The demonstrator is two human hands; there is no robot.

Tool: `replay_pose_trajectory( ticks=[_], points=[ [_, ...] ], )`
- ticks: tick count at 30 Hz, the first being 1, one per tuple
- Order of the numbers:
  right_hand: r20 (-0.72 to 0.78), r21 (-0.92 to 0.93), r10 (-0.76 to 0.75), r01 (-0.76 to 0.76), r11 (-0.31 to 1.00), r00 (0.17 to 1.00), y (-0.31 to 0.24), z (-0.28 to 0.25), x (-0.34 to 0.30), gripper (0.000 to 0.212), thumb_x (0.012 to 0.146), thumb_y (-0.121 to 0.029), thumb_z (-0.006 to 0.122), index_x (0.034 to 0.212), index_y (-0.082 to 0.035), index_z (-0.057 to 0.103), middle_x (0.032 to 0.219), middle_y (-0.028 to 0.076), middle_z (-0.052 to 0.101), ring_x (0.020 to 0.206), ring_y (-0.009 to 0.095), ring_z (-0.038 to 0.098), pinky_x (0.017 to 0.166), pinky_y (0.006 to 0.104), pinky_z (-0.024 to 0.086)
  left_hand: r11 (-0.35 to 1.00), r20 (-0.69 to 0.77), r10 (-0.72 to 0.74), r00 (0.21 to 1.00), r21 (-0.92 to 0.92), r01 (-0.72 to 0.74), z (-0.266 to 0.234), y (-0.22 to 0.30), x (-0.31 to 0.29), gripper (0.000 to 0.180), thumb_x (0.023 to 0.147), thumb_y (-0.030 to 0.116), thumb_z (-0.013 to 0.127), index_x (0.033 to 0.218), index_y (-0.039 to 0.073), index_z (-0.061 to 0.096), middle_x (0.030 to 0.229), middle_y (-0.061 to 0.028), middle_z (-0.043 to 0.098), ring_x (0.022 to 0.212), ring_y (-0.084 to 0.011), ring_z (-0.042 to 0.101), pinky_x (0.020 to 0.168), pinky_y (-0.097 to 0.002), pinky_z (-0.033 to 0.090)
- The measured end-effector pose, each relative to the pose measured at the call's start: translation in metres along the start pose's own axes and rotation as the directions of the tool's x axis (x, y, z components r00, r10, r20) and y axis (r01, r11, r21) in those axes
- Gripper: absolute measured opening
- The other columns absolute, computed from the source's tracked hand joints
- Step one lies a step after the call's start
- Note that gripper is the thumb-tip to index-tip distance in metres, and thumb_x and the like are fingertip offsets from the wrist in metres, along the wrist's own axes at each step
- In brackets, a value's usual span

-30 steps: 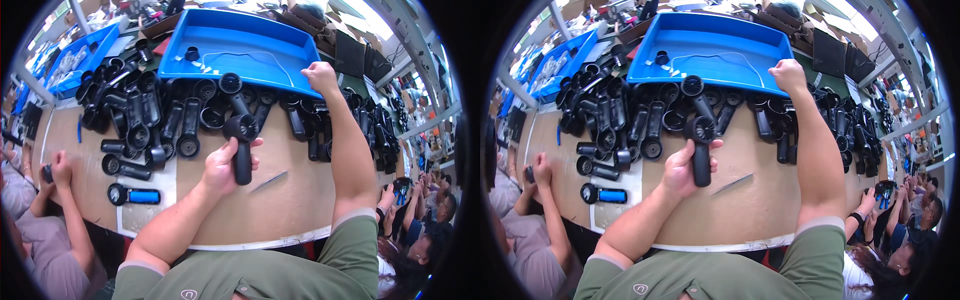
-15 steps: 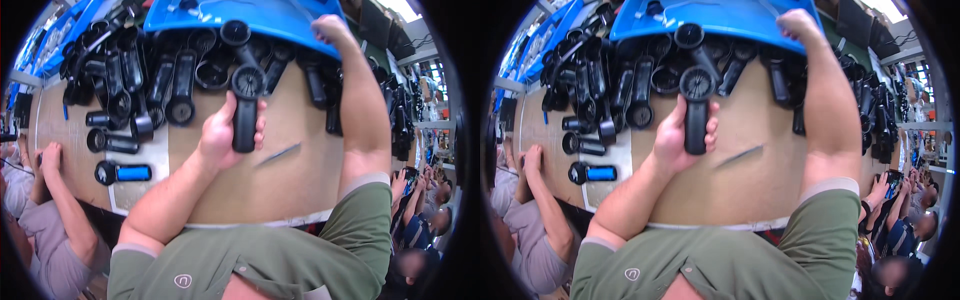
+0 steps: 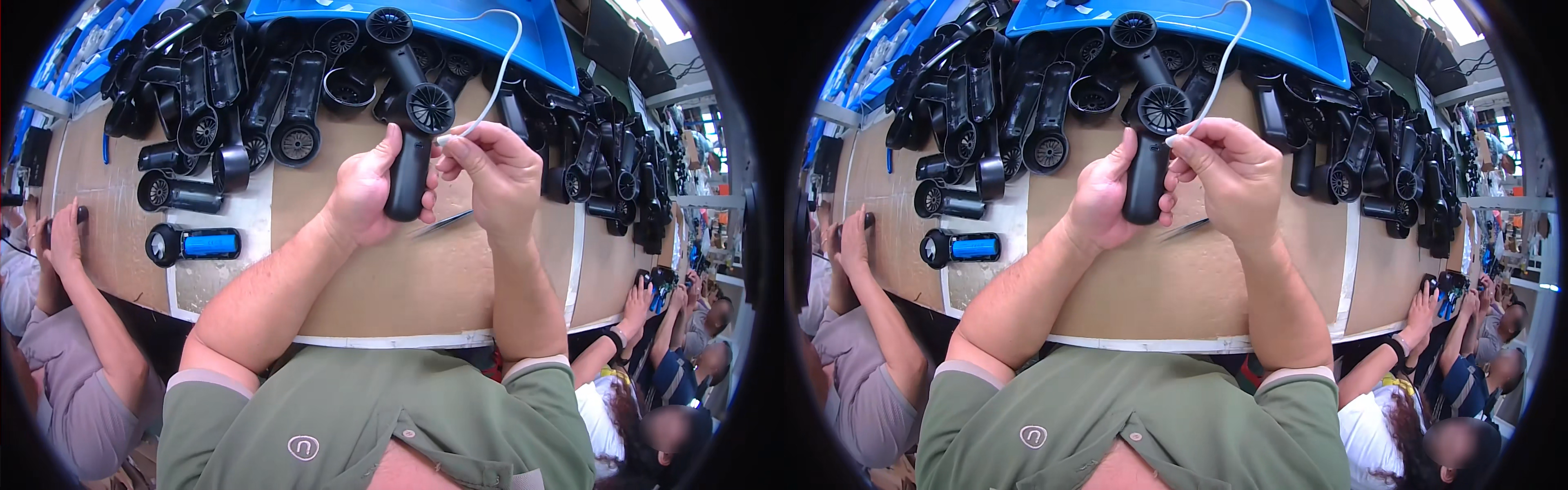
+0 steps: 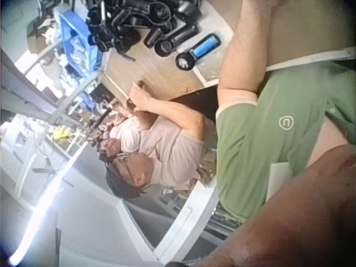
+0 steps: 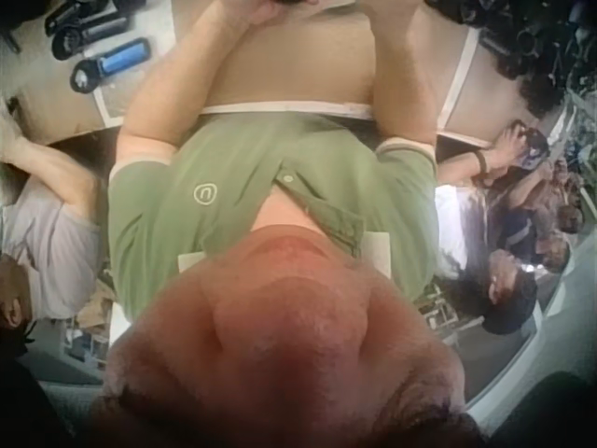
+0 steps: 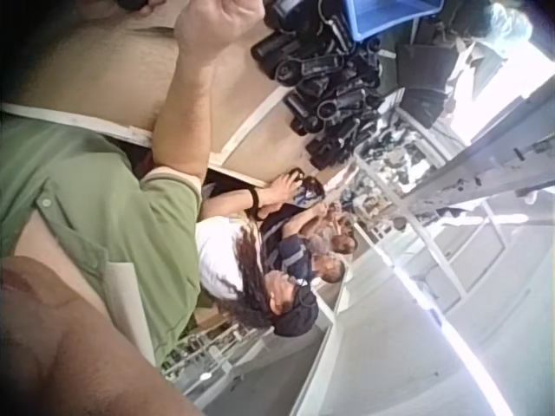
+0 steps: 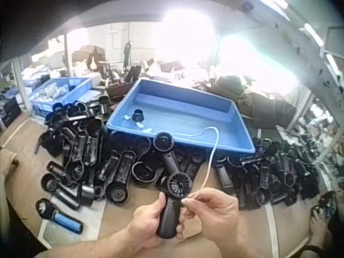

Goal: The person assembles handheld fans by fitting the fan components into plastic casings and pressing the housings closed by hand, adjusting parts with tweezers, and plugging in a cable to test a fan.

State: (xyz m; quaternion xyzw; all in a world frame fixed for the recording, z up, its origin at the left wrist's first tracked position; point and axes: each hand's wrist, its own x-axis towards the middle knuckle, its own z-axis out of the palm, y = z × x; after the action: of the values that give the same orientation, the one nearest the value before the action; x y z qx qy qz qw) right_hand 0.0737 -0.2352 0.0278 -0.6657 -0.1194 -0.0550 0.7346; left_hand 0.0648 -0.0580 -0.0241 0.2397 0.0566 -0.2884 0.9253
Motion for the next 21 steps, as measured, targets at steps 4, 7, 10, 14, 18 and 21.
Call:
replay_pose_trajectory(
  ticks=[4,7,10,14,18,21],
  points=[
    [0.004,-0.082,-0.028,0.028,0.996,1.000,0.000,0.004,-0.002,0.007,0.097,0.010,0.076,0.102,0.006,0.076,0.090,0.011,0.075,0.066,0.016,0.067,0.060,0.0241,0.056,0.998,-0.032,0.016,0.999,0.064,-0.014,0.001,-0.001,0.000,0.063,0.120,0.057,0.041,0.129,-0.001,0.064,0.094,-0.0144,0.073,0.067,-0.0209,0.069,0.054,-0.0335,0.059],
    [0.066,-0.114,-0.013,0.020,0.993,0.998,0.001,0.004,-0.001,0.006,0.097,0.010,0.075,0.103,0.008,0.076,0.087,0.008,0.074,0.066,0.015,0.066,0.059,0.0234,0.055,0.998,-0.059,0.008,0.998,0.069,-0.004,0.002,0.000,-0.001,0.061,0.121,0.054,0.042,0.125,-0.002,0.065,0.094,-0.0146,0.073,0.067,-0.0213,0.070,0.053,-0.0342,0.060],
    [0.059,-0.105,-0.024,0.030,0.994,0.998,0.005,0.003,0.000,0.006,0.096,0.011,0.076,0.102,0.007,0.076,0.087,0.008,0.074,0.065,0.014,0.066,0.058,0.0232,0.054,0.997,-0.069,0.012,0.998,0.072,-0.007,0.005,0.001,-0.002,0.060,0.121,0.054,0.043,0.124,-0.002,0.066,0.093,-0.0149,0.073,0.067,-0.0213,0.070,0.053,-0.0342,0.060],
    [0.067,-0.187,-0.093,0.104,0.977,0.993,0.011,-0.002,0.001,0.007,0.095,0.011,0.076,0.101,0.007,0.077,0.088,0.007,0.074,0.064,0.013,0.065,0.057,0.0231,0.052,0.997,-0.074,0.009,0.997,0.083,-0.003,0.004,0.000,-0.002,0.059,0.121,0.053,0.044,0.122,-0.002,0.067,0.092,-0.0152,0.073,0.067,-0.0214,0.070,0.052,-0.0341,0.060],
    [0.160,-0.424,-0.252,0.296,0.856,0.955,0.016,-0.007,0.000,0.009,0.093,0.011,0.077,0.101,0.006,0.078,0.090,0.007,0.074,0.063,0.012,0.064,0.056,0.0233,0.052,0.994,-0.064,0.003,0.998,0.108,0.004,0.003,0.000,-0.003,0.059,0.121,0.052,0.045,0.120,-0.002,0.067,0.091,-0.0153,0.073,0.067,-0.0216,0.070,0.052,-0.0339,0.059],
    [0.175,-0.478,-0.309,0.355,0.803,0.935,0.018,-0.002,-0.004,0.011,0.092,0.011,0.078,0.101,0.005,0.079,0.090,0.007,0.074,0.063,0.012,0.063,0.056,0.0236,0.051,0.994,-0.077,0.008,0.997,0.109,0.000,0.002,-0.002,-0.004,0.058,0.121,0.052,0.045,0.119,-0.002,0.068,0.091,-0.0153,0.073,0.065,-0.0220,0.069,0.051,-0.0342,0.058]
  ],
)
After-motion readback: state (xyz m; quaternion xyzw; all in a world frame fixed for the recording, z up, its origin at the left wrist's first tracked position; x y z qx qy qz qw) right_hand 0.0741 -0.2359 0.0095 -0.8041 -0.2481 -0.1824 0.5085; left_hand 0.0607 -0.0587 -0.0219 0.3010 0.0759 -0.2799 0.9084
